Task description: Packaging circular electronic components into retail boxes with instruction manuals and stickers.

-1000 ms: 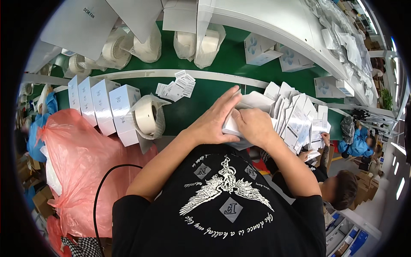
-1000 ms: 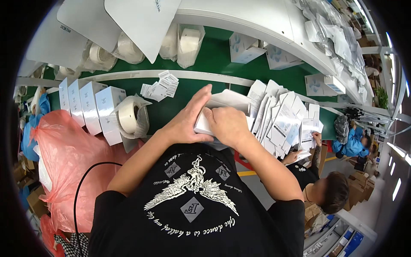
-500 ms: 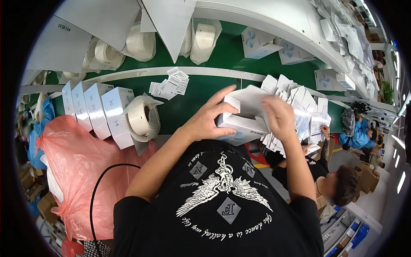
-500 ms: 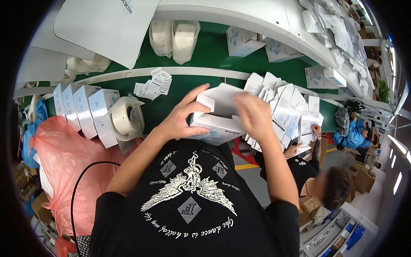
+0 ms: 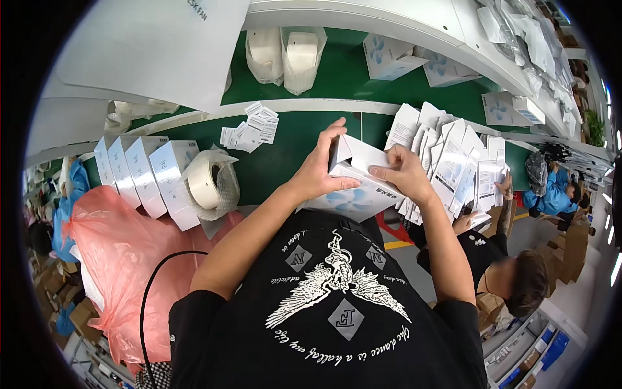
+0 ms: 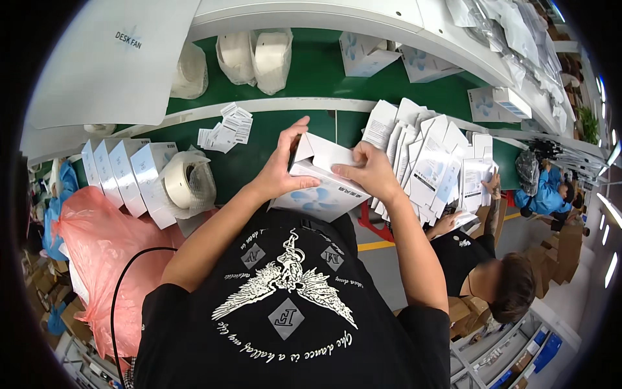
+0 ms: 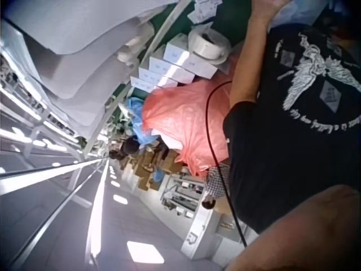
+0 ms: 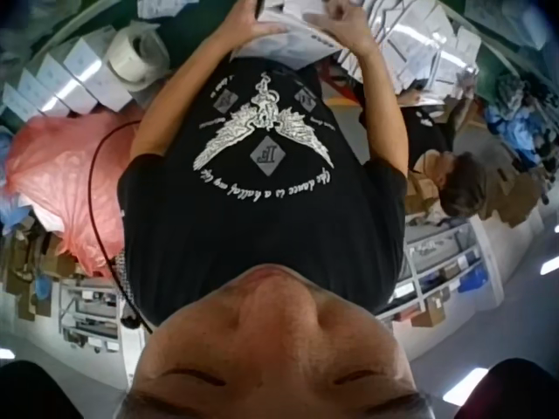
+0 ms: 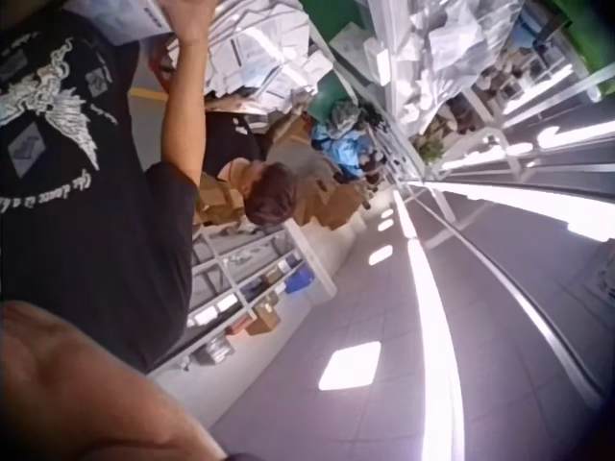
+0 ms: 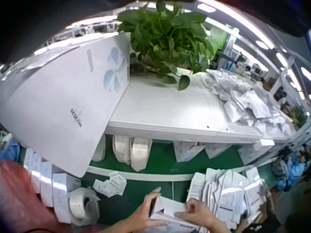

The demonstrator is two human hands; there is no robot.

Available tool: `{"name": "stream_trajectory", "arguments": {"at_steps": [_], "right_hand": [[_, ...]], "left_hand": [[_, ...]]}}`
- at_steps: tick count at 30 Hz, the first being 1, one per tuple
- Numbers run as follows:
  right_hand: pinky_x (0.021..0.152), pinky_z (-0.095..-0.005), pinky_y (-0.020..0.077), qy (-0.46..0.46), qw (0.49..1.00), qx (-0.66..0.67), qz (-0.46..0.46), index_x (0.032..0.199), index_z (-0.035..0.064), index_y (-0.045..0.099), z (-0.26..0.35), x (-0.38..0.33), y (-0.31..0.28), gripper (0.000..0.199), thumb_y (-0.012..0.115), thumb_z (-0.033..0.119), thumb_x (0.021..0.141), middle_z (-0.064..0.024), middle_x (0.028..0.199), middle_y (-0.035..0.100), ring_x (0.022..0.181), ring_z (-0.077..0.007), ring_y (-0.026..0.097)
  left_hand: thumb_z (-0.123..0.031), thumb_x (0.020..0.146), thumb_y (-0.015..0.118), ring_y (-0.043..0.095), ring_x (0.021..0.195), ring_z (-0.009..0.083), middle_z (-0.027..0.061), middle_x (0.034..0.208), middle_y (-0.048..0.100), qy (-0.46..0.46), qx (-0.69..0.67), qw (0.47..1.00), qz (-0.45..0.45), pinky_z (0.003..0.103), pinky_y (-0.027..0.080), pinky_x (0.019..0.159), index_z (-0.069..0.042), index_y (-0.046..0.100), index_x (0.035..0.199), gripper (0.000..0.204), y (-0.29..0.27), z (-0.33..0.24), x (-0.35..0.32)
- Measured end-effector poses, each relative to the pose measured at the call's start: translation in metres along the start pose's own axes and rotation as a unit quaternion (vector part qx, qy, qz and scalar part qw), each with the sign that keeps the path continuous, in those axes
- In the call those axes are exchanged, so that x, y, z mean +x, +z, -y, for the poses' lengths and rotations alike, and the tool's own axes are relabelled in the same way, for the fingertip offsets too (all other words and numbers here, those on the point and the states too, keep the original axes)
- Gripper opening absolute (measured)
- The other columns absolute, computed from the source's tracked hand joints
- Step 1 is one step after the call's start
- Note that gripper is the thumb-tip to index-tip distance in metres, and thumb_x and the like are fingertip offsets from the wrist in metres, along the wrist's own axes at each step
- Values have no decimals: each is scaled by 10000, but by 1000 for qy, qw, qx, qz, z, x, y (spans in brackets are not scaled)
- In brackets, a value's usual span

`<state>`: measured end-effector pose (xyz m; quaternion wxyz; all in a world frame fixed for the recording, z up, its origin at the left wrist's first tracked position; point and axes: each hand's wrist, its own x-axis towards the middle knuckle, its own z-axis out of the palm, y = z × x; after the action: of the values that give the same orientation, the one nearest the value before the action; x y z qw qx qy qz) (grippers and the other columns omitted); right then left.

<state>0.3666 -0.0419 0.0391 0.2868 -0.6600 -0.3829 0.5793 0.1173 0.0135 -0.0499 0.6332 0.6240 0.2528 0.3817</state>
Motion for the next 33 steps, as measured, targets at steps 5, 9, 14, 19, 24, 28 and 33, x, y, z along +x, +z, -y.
{"name": "stream_trajectory", "arguments": {"at_steps": [5,9,14,19,24,28,33], "right_hand": [[1005,-355,524,-50,997,-44,-42,1197,24,678,-25,36,-6,378,812,222,904,-162,1146,738,1109,-235,693],[934,-346,553,-173,978,77,-84,1252,52,684,-48,60,-8,437,802,315,922,-143,1126,733,1044,-255,706],[855,-375,593,216,900,367,97,1300,69,677,-95,111,-57,536,716,495,976,-118,1107,737,986,-263,717],[857,-393,605,338,902,269,5,1228,60,722,-106,113,-15,553,618,559,1014,-114,1096,746,938,-281,732],[843,-418,599,11,917,-398,-24,1079,15,714,-75,169,-33,433,691,434,968,-187,995,774,884,-350,761],[970,-426,564,-174,944,-205,-193,1234,40,718,27,245,9,450,714,408,975,-215,1185,764,1081,-346,743],[1129,-449,469,-215,896,-355,-157,1478,144,614,91,309,76,740,618,644,934,-134,1451,668,1362,-330,594]], "left_hand": [[-314,765,982,475,1462,387,246,1581,453,-62,9,998,25,479,420,1181,-61,265,1590,1122,0,20,-3],[-351,837,926,541,1371,364,200,1484,534,-232,-145,941,-199,495,458,1142,-36,324,1583,1008,-12,23,39],[-342,919,815,568,1347,407,179,1502,554,-311,131,905,-259,548,455,1128,-28,430,1547,801,-56,123,19],[-205,920,783,539,1369,437,219,1556,512,-256,620,679,-298,504,467,1103,-57,517,1508,663,-113,153,-53],[-190,897,815,649,1233,409,210,1399,653,-297,562,687,-353,467,529,1006,-50,560,1454,629,-139,146,-58],[-181,889,831,731,960,382,184,1095,774,-407,392,731,-383,453,574,860,-17,692,1261,430,-147,136,-51],[-169,921,811,687,672,257,109,780,758,-314,415,744,-420,391,554,703,2,754,985,191,-141,135,-70]]}}
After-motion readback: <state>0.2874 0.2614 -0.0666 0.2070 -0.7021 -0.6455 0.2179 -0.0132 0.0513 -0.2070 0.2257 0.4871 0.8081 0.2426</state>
